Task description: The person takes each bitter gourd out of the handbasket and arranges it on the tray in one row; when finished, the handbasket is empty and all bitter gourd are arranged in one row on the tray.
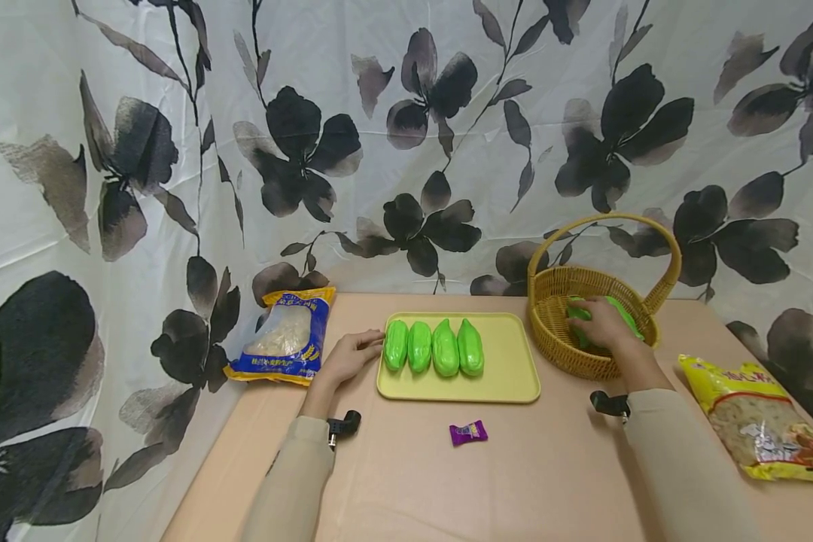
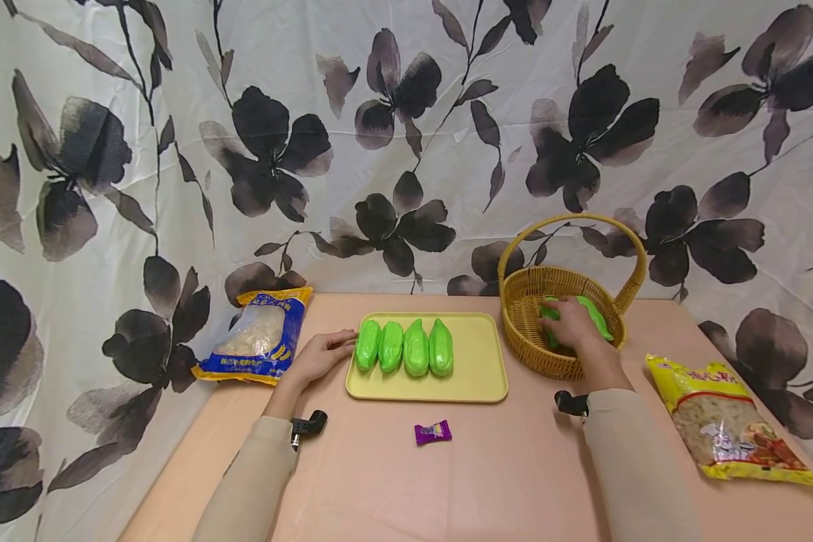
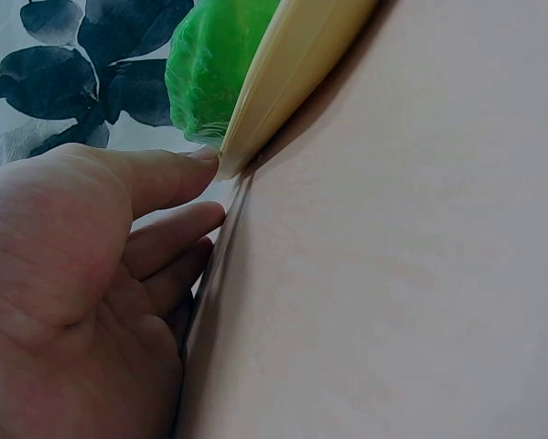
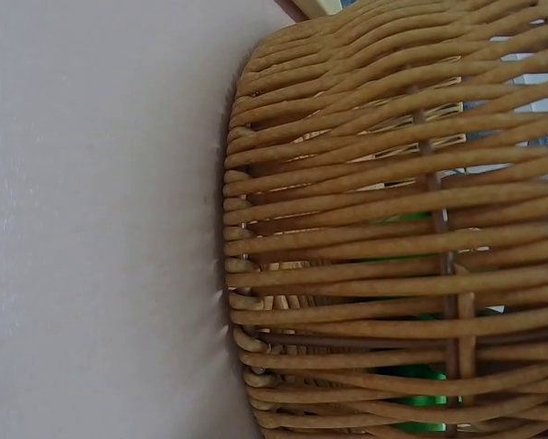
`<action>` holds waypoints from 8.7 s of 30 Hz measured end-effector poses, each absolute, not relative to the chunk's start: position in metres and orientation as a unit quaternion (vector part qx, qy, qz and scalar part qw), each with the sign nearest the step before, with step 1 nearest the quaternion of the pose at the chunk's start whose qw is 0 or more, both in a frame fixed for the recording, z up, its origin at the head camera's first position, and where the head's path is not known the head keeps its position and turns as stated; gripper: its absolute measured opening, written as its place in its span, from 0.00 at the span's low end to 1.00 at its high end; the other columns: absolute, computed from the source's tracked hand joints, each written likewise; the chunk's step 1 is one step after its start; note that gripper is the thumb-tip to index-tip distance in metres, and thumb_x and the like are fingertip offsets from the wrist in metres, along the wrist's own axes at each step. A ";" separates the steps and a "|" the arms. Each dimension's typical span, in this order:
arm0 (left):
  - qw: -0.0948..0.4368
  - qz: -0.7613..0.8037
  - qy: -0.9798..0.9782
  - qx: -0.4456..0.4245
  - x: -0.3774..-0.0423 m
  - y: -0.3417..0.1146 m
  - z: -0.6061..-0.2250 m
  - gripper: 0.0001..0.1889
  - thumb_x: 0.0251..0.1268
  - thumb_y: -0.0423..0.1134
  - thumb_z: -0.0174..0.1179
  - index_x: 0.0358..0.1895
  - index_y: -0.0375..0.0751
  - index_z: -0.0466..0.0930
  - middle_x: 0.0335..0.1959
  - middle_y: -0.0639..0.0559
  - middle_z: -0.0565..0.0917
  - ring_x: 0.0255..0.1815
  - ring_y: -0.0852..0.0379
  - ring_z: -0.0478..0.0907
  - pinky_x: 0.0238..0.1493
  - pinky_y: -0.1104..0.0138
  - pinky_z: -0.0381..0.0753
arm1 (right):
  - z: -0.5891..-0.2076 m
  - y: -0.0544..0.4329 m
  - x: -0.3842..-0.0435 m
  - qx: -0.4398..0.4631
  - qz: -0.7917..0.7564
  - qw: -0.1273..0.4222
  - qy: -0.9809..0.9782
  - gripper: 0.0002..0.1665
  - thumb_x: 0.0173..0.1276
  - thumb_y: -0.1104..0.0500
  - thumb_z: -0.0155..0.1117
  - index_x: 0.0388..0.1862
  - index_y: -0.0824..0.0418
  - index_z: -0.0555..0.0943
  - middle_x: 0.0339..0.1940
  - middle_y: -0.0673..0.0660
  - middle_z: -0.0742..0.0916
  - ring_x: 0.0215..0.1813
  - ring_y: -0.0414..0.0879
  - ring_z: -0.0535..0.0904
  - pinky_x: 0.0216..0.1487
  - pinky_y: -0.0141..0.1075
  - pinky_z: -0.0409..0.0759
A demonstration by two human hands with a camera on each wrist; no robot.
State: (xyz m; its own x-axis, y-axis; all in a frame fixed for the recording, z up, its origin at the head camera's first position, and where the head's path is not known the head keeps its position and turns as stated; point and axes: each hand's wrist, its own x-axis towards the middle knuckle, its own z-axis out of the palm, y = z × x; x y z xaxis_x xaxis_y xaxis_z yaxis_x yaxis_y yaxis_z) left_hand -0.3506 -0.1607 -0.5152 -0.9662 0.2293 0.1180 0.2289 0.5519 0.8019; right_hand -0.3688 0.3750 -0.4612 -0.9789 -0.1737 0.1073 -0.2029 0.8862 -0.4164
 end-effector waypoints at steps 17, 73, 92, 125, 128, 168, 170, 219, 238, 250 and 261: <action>0.003 0.460 0.878 0.131 -0.350 -0.160 -0.514 0.22 0.75 0.45 0.64 0.68 0.48 0.82 0.74 0.45 0.76 0.81 0.45 0.66 0.85 0.51 0.59 | -0.459 0.377 -0.369 0.124 0.218 -0.004 -0.968 0.32 0.80 0.57 0.58 0.77 0.70 0.67 0.72 0.81 0.72 0.65 0.78 0.75 0.59 0.64 0.80; -0.002 0.451 0.883 0.128 -0.353 -0.158 -0.516 0.21 0.76 0.46 0.63 0.68 0.50 0.82 0.74 0.46 0.76 0.80 0.44 0.66 0.84 0.50 0.60 | -0.391 0.280 -0.310 0.170 0.470 0.269 -0.823 0.31 0.76 0.58 0.67 0.76 0.56 0.75 0.75 0.68 0.69 0.63 0.57 0.72 0.41 0.11 0.75; -0.002 0.454 0.882 0.125 -0.352 -0.158 -0.516 0.21 0.76 0.46 0.63 0.68 0.51 0.82 0.74 0.47 0.77 0.80 0.45 0.66 0.84 0.51 0.60 | -0.413 0.251 -0.317 0.172 0.443 0.131 -0.870 0.33 0.78 0.52 0.66 0.79 0.51 0.71 0.81 0.73 0.62 0.79 0.73 0.61 0.71 0.72 0.71; 0.002 0.454 0.882 0.127 -0.351 -0.158 -0.514 0.21 0.76 0.44 0.63 0.68 0.48 0.82 0.74 0.45 0.76 0.81 0.44 0.66 0.85 0.51 0.59 | -0.456 0.228 -0.330 0.194 0.350 0.022 -0.916 0.32 0.76 0.57 0.66 0.76 0.64 0.73 0.76 0.69 0.75 0.79 0.69 0.66 0.79 0.64 0.65; 0.001 0.457 0.880 0.127 -0.351 -0.158 -0.514 0.21 0.76 0.44 0.64 0.68 0.49 0.82 0.74 0.45 0.76 0.80 0.44 0.66 0.85 0.51 0.59 | -0.458 0.228 -0.331 0.202 0.338 0.021 -0.919 0.32 0.76 0.57 0.67 0.75 0.65 0.74 0.75 0.70 0.76 0.77 0.70 0.67 0.79 0.65 0.65; 0.005 0.461 0.879 0.119 -0.352 -0.157 -0.514 0.21 0.75 0.44 0.64 0.68 0.48 0.82 0.74 0.46 0.76 0.81 0.46 0.65 0.85 0.53 0.59 | -0.476 0.229 -0.335 0.217 0.274 0.033 -0.936 0.34 0.77 0.50 0.65 0.76 0.63 0.73 0.71 0.70 0.79 0.73 0.68 0.72 0.73 0.65 0.71; 0.004 0.460 0.880 0.119 -0.352 -0.157 -0.514 0.21 0.75 0.44 0.64 0.68 0.48 0.82 0.74 0.46 0.76 0.81 0.46 0.65 0.85 0.53 0.59 | -0.476 0.229 -0.335 0.212 0.273 0.031 -0.938 0.35 0.77 0.50 0.65 0.77 0.63 0.73 0.72 0.69 0.79 0.74 0.68 0.72 0.74 0.65 0.71; 0.001 0.461 0.880 0.119 -0.353 -0.157 -0.516 0.20 0.76 0.43 0.63 0.68 0.47 0.82 0.74 0.46 0.76 0.80 0.46 0.66 0.85 0.52 0.59 | -0.468 0.232 -0.332 0.190 0.283 0.028 -0.940 0.34 0.77 0.51 0.64 0.77 0.64 0.72 0.73 0.70 0.78 0.72 0.69 0.74 0.73 0.65 0.72; -0.004 0.454 0.883 0.119 -0.352 -0.156 -0.517 0.21 0.75 0.44 0.64 0.68 0.48 0.82 0.74 0.46 0.77 0.80 0.45 0.67 0.84 0.51 0.60 | -0.421 0.249 -0.313 0.202 0.319 0.059 -0.924 0.37 0.78 0.45 0.63 0.80 0.55 0.69 0.71 0.63 0.80 0.58 0.61 0.81 0.55 0.56 0.83; -0.005 0.456 0.882 0.118 -0.351 -0.156 -0.516 0.21 0.76 0.44 0.64 0.68 0.48 0.82 0.74 0.46 0.77 0.80 0.45 0.67 0.84 0.51 0.60 | -0.424 0.301 -0.333 0.099 0.305 0.165 -0.932 0.38 0.79 0.47 0.62 0.79 0.65 0.67 0.76 0.76 0.68 0.76 0.75 0.63 0.72 0.74 0.64; -0.005 0.456 0.882 0.119 -0.351 -0.156 -0.514 0.21 0.75 0.44 0.64 0.68 0.49 0.82 0.74 0.46 0.77 0.80 0.45 0.67 0.84 0.51 0.60 | -0.434 0.348 -0.347 0.048 0.275 0.161 -0.947 0.41 0.80 0.42 0.58 0.80 0.67 0.65 0.76 0.80 0.65 0.75 0.79 0.60 0.71 0.76 0.64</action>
State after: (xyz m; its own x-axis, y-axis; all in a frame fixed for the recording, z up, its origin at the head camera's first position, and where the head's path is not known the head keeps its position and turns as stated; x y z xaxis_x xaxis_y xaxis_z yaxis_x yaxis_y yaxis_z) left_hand -0.3507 -0.1561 -0.5142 -0.9718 0.2045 0.1175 0.2141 0.5564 0.8028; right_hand -0.3467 0.3483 -0.4335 -0.9435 -0.0015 0.3315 -0.1790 0.8438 -0.5058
